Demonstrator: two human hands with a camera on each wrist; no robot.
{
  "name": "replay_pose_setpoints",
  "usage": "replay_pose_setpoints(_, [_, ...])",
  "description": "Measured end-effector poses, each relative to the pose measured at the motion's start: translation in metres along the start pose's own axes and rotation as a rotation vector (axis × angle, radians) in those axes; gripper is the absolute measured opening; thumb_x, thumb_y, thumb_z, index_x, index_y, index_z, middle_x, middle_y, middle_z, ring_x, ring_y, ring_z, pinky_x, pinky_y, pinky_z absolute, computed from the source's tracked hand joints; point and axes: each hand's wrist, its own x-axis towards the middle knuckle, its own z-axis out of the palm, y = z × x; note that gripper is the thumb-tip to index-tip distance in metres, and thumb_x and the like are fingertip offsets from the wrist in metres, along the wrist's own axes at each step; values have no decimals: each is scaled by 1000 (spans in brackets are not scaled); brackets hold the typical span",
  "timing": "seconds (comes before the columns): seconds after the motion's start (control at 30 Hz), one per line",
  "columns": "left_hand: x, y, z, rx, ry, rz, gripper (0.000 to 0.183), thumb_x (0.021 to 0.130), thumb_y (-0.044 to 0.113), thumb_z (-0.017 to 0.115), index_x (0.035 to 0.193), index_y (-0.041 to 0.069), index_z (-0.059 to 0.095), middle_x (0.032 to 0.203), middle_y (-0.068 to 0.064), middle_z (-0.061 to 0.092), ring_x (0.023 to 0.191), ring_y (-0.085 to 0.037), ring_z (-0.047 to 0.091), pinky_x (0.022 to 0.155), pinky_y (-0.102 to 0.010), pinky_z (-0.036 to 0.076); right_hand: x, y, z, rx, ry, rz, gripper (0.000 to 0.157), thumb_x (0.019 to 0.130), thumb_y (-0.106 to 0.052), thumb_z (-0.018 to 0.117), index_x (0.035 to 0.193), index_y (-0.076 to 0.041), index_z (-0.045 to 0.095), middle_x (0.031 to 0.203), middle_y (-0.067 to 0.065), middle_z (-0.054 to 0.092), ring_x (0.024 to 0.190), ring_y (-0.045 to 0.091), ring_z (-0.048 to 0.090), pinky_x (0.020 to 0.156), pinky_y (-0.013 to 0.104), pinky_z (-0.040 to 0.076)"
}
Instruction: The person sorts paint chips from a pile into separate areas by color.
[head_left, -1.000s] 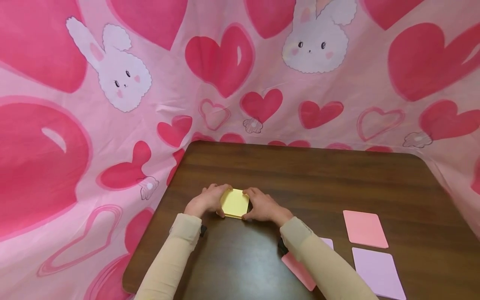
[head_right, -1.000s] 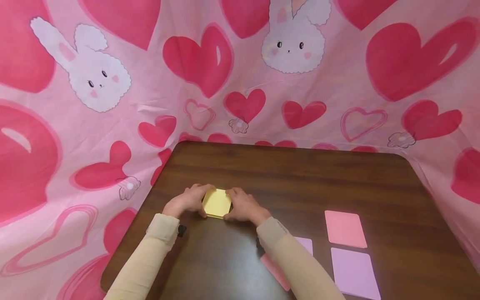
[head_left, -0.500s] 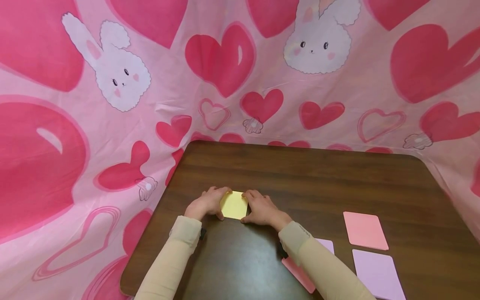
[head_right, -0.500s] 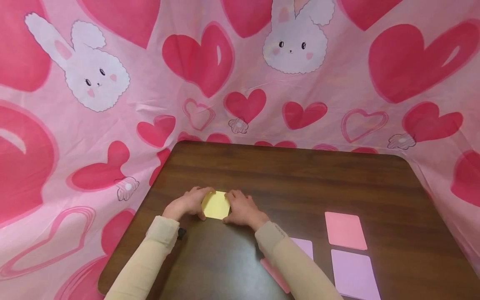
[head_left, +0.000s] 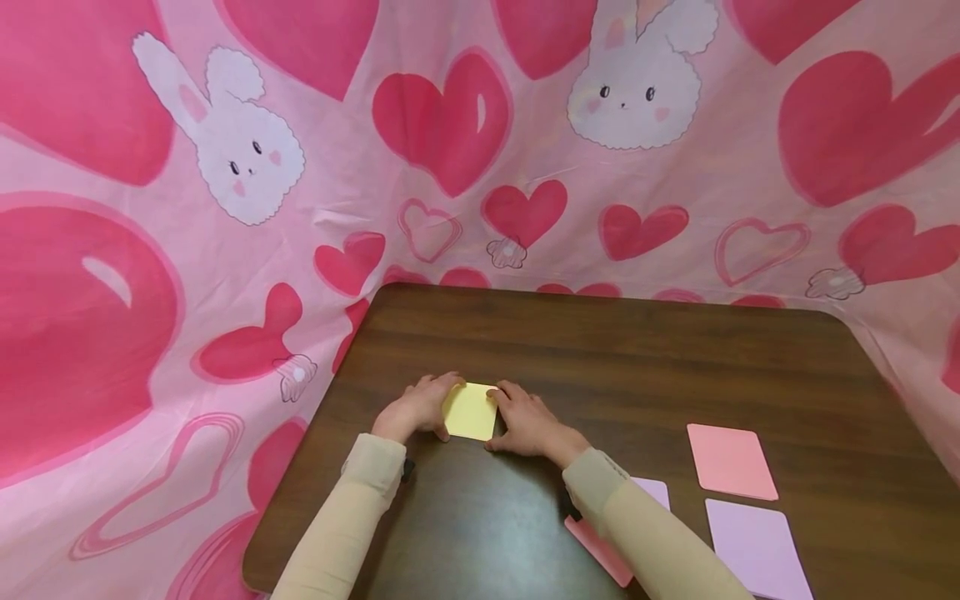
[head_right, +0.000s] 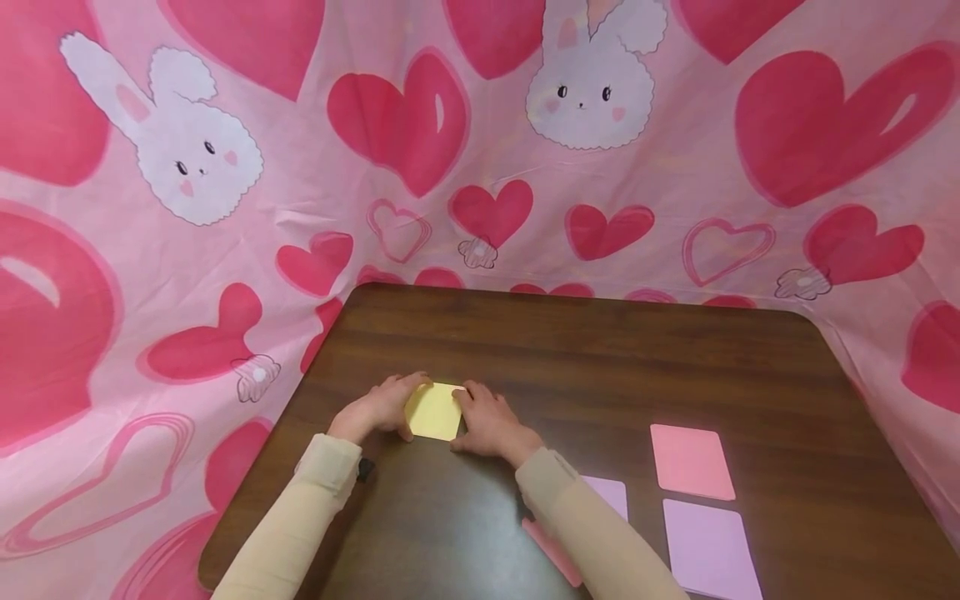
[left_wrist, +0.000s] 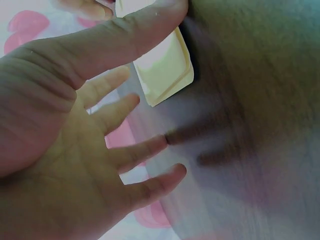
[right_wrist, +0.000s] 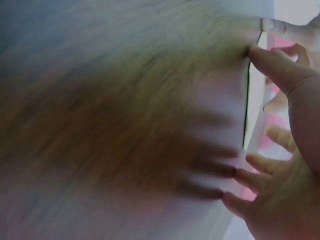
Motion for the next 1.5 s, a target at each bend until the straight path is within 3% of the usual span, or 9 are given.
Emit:
replay_pose_setpoints(0.1, [-2,7,5,46,23,34,97,60,11,97,145,16,50,159,-8,38,142,-43,33,107,-69,32,-16,7,-6,36,0,4,86,81,-45,83,147,-4,45,153,19,39,135,36,48,105,55,43])
replay_pose_setpoints(0.23, [-10,23,5,63,65,98,98,63,18,97,148,15,48,161,-7,37,148,-44,25,105,-73,30,-41,15,-24,88,44,50,86,81,-39,85,149,-6,43,157,20,35,133,38,49,105,56,43])
replay_pose_setpoints(0.5, [-22,77,-4,92,90,263,92,74,32,91,152,17,44,162,-4,36,151,-38,23,107,-70,32,-89,26,-57,75,197,109,87,81,-36,85,150,-7,41,158,20,33,132,41,51,103,65,41])
replay_pose_setpoints(0.73, [-25,113,7,150,89,432,85,80,40,86,151,19,45,158,0,42,151,-34,27,106,-67,36,-136,37,-66,78,270,207,89,80,-36,87,151,-6,41,158,20,33,122,45,58,97,67,44])
replay_pose_setpoints(0.93, [-27,144,27,214,27,506,88,78,47,86,152,24,44,159,5,41,151,-31,27,106,-66,37,-176,42,-59,5,324,223,89,76,-35,89,146,-3,45,152,24,39,114,49,61,93,64,48])
replay_pose_setpoints(1.17, [-28,175,63,317,-61,605,92,73,52,87,151,27,45,159,12,39,151,-25,27,105,-60,41,-215,33,-37,-53,373,231,85,70,-35,93,138,-2,55,143,22,50,121,45,58,92,64,48])
replay_pose_setpoints(1.5, [-23,188,84,305,-168,664,97,68,47,92,151,33,44,160,16,36,153,-24,23,108,-60,38,-252,24,-1,-108,349,305,88,64,-45,93,133,-2,59,135,23,57,129,49,50,96,64,44])
